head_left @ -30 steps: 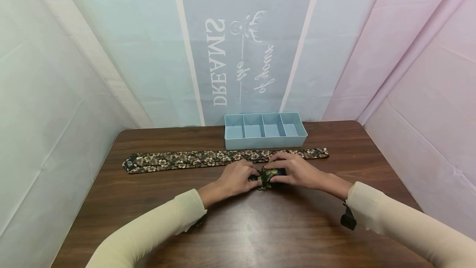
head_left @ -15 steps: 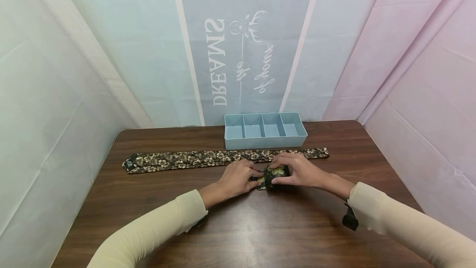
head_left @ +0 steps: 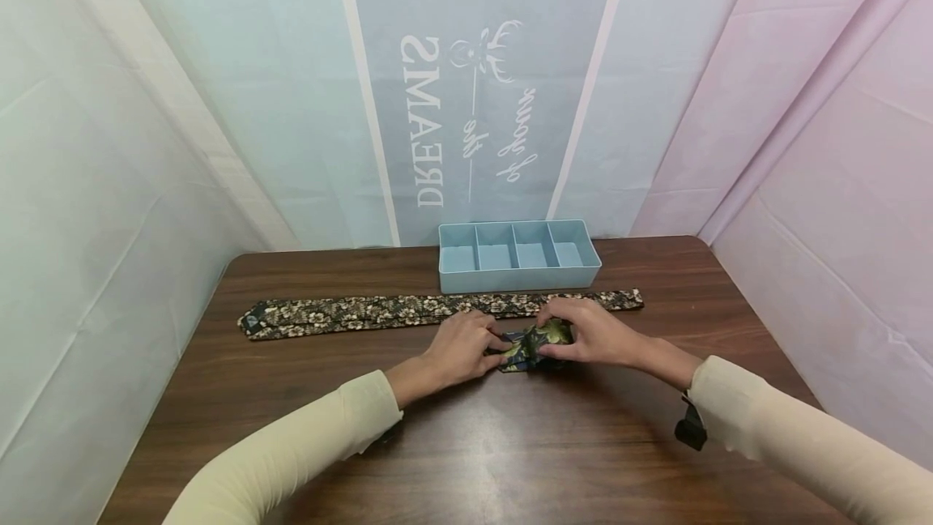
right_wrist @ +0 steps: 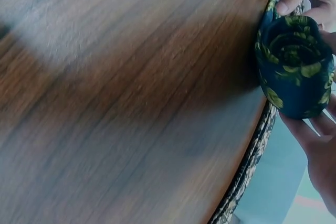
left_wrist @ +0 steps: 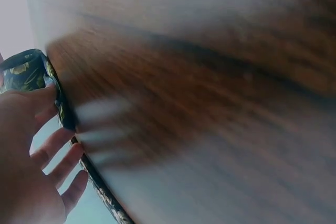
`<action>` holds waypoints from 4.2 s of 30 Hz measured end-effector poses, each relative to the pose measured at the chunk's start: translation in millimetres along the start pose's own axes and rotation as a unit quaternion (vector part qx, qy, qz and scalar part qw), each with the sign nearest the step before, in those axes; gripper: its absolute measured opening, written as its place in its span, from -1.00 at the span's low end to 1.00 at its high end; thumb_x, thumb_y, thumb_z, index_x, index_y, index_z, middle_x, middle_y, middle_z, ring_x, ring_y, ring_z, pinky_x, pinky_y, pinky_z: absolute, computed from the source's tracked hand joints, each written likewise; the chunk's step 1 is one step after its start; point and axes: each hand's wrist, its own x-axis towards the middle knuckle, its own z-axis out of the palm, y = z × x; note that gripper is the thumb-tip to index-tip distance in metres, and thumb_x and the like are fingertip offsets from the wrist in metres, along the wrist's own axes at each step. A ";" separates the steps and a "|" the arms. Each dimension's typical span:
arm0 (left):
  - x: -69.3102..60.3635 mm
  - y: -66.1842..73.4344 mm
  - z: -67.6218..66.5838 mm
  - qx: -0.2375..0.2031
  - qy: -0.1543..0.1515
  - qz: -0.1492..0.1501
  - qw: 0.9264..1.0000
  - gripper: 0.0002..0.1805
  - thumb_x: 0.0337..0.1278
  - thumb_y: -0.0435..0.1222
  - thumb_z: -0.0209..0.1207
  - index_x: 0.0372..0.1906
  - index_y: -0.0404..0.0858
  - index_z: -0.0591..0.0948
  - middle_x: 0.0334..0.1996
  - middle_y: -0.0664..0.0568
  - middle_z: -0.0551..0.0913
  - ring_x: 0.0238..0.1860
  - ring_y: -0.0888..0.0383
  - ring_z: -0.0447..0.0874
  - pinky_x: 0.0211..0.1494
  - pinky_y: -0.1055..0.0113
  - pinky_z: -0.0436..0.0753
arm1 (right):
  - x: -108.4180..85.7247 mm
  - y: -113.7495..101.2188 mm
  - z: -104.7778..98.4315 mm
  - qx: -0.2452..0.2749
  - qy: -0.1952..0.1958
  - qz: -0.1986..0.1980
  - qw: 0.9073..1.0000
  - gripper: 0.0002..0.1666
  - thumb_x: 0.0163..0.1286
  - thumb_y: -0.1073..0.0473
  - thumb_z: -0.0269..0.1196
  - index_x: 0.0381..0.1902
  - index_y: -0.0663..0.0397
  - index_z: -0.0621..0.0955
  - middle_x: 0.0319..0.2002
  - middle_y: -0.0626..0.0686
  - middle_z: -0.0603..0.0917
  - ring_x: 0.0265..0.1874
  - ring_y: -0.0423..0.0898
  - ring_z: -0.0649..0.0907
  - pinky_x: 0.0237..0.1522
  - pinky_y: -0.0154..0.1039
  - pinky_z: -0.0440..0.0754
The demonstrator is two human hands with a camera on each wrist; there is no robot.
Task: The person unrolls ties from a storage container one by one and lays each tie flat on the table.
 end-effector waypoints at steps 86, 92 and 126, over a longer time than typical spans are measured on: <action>-9.9 -10.6 -6.8 -0.074 -0.051 0.031 0.995 -0.55 0.29 0.05 0.44 0.21 0.01 0.77 0.28 0.13 0.71 0.23 0.10 0.62 0.26 0.22 0.68 | 0.7 4.9 -19.3 0.031 -0.120 0.019 0.992 -0.41 0.24 -0.04 0.61 0.19 -0.09 0.71 0.04 -0.10 0.73 -0.10 -0.21 0.70 -0.16 -0.21 0.74; -15.0 -13.7 -11.0 -0.079 -0.063 0.023 0.995 -0.55 0.32 0.03 0.42 0.23 0.00 0.76 0.31 0.13 0.69 0.26 0.08 0.61 0.24 0.18 0.70 | -0.8 7.1 -22.4 0.020 -0.127 0.010 0.992 -0.39 0.26 0.03 0.59 0.23 0.00 0.69 0.08 -0.05 0.73 -0.09 -0.18 0.71 -0.16 -0.20 0.75; -41.8 -35.4 -22.2 -0.115 -0.054 0.020 0.992 -0.53 0.29 -0.06 0.46 0.24 -0.10 0.75 0.30 0.05 0.70 0.29 -0.02 0.61 0.38 0.05 0.62 | -16.8 15.1 -17.0 0.017 -0.105 -0.012 0.994 -0.41 0.32 -0.07 0.55 0.25 -0.06 0.67 0.19 -0.08 0.70 0.16 -0.05 0.69 0.10 0.05 0.72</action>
